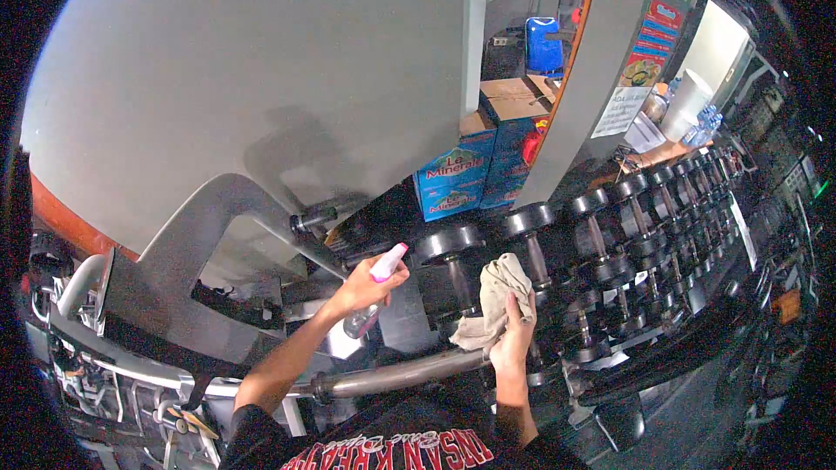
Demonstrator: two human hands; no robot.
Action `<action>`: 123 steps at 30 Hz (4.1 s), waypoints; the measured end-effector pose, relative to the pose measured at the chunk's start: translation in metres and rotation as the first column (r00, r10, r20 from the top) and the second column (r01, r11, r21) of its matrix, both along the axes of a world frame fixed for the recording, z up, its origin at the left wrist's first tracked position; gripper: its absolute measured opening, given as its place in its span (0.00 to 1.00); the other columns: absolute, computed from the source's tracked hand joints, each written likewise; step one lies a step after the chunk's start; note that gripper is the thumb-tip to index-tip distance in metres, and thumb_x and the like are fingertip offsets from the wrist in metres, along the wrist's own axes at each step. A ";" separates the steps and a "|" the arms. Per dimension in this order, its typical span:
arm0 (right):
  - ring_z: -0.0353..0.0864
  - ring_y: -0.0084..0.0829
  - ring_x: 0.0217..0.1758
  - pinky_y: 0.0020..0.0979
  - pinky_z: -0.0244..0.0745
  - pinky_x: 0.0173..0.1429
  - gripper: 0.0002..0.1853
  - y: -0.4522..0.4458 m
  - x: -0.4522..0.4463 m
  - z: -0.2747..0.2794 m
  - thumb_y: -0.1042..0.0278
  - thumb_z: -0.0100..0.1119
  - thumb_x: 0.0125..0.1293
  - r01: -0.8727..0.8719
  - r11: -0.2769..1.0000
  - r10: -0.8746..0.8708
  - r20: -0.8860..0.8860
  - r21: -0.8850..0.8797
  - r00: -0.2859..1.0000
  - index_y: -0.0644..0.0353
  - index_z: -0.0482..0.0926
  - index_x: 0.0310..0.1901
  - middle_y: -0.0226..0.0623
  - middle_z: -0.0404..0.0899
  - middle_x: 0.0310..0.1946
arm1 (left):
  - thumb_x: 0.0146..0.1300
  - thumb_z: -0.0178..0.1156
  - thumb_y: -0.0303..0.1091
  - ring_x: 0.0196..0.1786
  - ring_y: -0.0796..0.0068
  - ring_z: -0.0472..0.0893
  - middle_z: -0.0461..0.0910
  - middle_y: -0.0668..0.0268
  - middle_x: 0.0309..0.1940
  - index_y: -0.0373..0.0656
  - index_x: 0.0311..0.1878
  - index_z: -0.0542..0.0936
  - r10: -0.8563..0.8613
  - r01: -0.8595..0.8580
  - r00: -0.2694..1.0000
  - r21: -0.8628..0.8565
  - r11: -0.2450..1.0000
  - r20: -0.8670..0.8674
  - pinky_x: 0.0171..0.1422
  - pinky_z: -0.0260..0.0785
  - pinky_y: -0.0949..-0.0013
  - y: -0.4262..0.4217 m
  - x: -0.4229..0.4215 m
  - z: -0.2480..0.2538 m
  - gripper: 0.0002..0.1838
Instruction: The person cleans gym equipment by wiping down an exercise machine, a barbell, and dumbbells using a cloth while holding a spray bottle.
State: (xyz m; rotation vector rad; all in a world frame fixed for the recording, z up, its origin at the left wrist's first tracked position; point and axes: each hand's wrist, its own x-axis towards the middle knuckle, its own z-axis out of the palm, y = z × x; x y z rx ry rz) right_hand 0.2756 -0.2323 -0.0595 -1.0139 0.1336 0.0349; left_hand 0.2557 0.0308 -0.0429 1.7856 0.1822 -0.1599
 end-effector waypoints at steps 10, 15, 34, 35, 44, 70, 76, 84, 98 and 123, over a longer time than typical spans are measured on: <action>0.74 0.32 0.60 0.33 0.67 0.65 0.24 -0.022 0.050 -0.053 0.62 0.54 0.70 0.104 0.994 -0.101 -0.103 0.020 0.990 0.62 0.66 0.64 0.37 0.72 0.60 | 0.62 0.61 0.39 0.17 0.80 0.76 0.76 0.68 0.21 0.39 0.37 0.76 -0.079 0.082 0.991 0.029 0.996 -0.104 0.23 0.71 0.71 -0.011 0.043 -0.053 0.12; 0.70 0.30 0.62 0.30 0.59 0.67 0.27 0.017 0.088 -0.091 0.61 0.58 0.68 0.091 0.978 -0.071 0.106 -0.189 0.992 0.67 0.67 0.63 0.38 0.72 0.60 | 0.62 0.62 0.34 0.18 0.80 0.75 0.76 0.68 0.25 0.37 0.40 0.76 -0.036 0.033 0.999 -0.093 0.995 -0.028 0.22 0.69 0.72 -0.009 0.030 -0.058 0.10; 0.74 0.50 0.57 0.40 0.72 0.60 0.26 0.045 0.158 -0.134 0.86 0.54 0.49 0.199 0.402 0.356 0.353 -0.894 0.865 0.65 0.73 0.54 0.48 0.73 0.54 | 0.62 0.62 0.32 0.20 0.83 0.74 0.74 0.72 0.23 0.41 0.42 0.75 0.070 -0.071 0.997 -0.140 0.988 -0.011 0.22 0.69 0.75 0.001 -0.025 -0.036 0.09; 0.74 0.50 0.56 0.39 0.72 0.59 0.26 0.044 0.156 -0.137 0.86 0.54 0.49 0.169 0.416 0.328 0.320 -0.894 0.889 0.65 0.73 0.55 0.48 0.74 0.54 | 0.62 0.62 0.33 0.20 0.83 0.74 0.74 0.73 0.23 0.41 0.42 0.75 0.063 -0.064 0.998 -0.128 0.990 -0.015 0.23 0.69 0.75 0.001 -0.024 -0.036 0.09; 0.74 0.42 0.58 0.38 0.72 0.60 0.22 0.074 0.107 -0.093 0.84 0.59 0.45 0.399 0.326 0.466 0.514 -0.857 0.720 0.57 0.80 0.45 0.37 0.76 0.51 | 0.62 0.63 0.33 0.19 0.85 0.73 0.74 0.73 0.22 0.43 0.41 0.75 0.033 -0.030 0.999 -0.111 0.993 0.021 0.22 0.68 0.75 -0.001 -0.023 -0.044 0.09; 0.70 0.42 0.60 0.38 0.66 0.64 0.24 0.076 0.114 -0.101 0.83 0.61 0.44 0.466 0.340 0.517 0.576 -0.817 0.633 0.56 0.80 0.48 0.36 0.75 0.53 | 0.62 0.63 0.31 0.18 0.84 0.73 0.73 0.73 0.21 0.41 0.40 0.74 0.103 -0.090 0.990 -0.124 0.988 0.098 0.21 0.68 0.76 -0.008 -0.032 -0.056 0.08; 0.69 0.39 0.62 0.47 0.61 0.68 0.10 0.122 0.093 -0.106 0.64 0.57 0.55 0.683 0.205 0.843 0.481 -0.701 0.241 0.50 0.84 0.38 0.33 0.77 0.52 | 0.62 0.62 0.29 0.20 0.80 0.76 0.76 0.68 0.27 0.38 0.44 0.74 0.061 -0.053 0.996 -0.109 0.993 0.068 0.23 0.71 0.73 -0.005 -0.032 -0.051 0.10; 0.69 0.45 0.62 0.50 0.55 0.70 0.19 0.152 0.085 -0.171 0.62 0.49 0.61 0.886 -0.096 0.991 0.038 -0.453 0.127 0.61 0.79 0.49 0.42 0.75 0.53 | 0.62 0.62 0.31 0.20 0.82 0.75 0.75 0.71 0.25 0.39 0.44 0.74 0.152 -0.146 0.983 -0.067 0.987 0.101 0.24 0.70 0.75 0.002 -0.033 -0.055 0.10; 0.72 0.37 0.56 0.33 0.66 0.58 0.12 0.151 0.094 -0.142 0.62 0.53 0.58 0.886 -0.101 0.993 0.014 -0.452 0.120 0.56 0.82 0.39 0.37 0.77 0.41 | 0.61 0.63 0.31 0.19 0.84 0.74 0.74 0.73 0.20 0.42 0.41 0.75 0.228 -0.217 0.961 -0.081 0.973 0.155 0.23 0.68 0.74 0.010 -0.034 -0.061 0.08; 0.77 0.47 0.54 0.38 0.70 0.60 0.26 0.035 0.186 -0.161 0.84 0.49 0.54 0.003 0.447 0.428 0.216 -0.895 0.878 0.66 0.71 0.57 0.50 0.77 0.51 | 0.64 0.62 0.33 0.22 0.85 0.73 0.74 0.73 0.26 0.41 0.45 0.74 0.134 -0.122 0.987 -0.131 0.984 0.086 0.25 0.69 0.76 0.002 -0.036 -0.044 0.11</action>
